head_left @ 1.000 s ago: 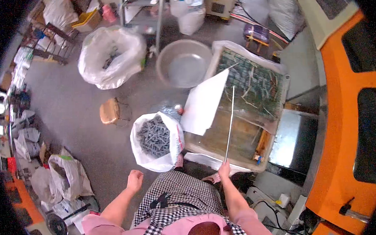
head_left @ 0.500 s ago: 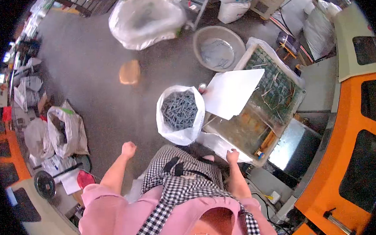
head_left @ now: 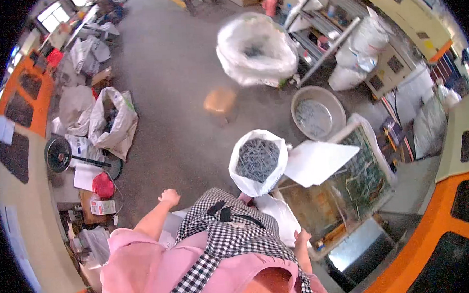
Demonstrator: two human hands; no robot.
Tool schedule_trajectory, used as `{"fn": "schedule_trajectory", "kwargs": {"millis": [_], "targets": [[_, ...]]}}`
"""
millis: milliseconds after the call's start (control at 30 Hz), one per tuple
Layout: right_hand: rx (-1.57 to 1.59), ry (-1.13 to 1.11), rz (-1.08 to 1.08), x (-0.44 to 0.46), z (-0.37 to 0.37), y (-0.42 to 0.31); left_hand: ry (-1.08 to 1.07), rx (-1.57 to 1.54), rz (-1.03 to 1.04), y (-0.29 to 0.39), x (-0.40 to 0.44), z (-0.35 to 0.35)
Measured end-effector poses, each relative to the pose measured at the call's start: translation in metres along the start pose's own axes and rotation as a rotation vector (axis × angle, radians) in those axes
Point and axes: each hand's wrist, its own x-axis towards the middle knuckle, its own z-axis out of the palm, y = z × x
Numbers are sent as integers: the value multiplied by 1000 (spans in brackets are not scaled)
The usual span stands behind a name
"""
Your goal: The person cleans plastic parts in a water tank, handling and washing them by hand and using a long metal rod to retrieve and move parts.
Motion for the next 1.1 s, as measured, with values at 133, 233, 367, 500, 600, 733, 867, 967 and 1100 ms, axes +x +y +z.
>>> {"fn": "schedule_trajectory", "kwargs": {"millis": [133, 233, 367, 500, 600, 733, 867, 967, 1100], "targets": [[-904, 39, -670, 29, 0, 23, 27, -101, -277, -22, -36, -6], [-1617, -275, -751, 7, 3, -10, 28, -220, -379, -26, -52, -15], [-1646, -206, -1023, 94, 0, 47, -56, -386, -413, -55, -18, 3], [-1727, -450, -1403, 97, 6, 27, -31, -445, -422, -41, -2, -7], [-1692, -511, -1305, 44, 92, -29, -50, -472, -353, -44, 22, -20], [-1500, -502, -1076, -49, 210, -88, -65, -504, -358, -68, 55, -45], [-1436, -574, -1091, -126, 297, -108, -145, -579, -347, -131, 167, 7], [-1421, -636, -1115, -178, 355, -107, -231, -594, -282, -171, 188, -15], [-1433, -697, -1145, -225, 411, -97, -40, -387, -176, -218, 231, -36]]}}
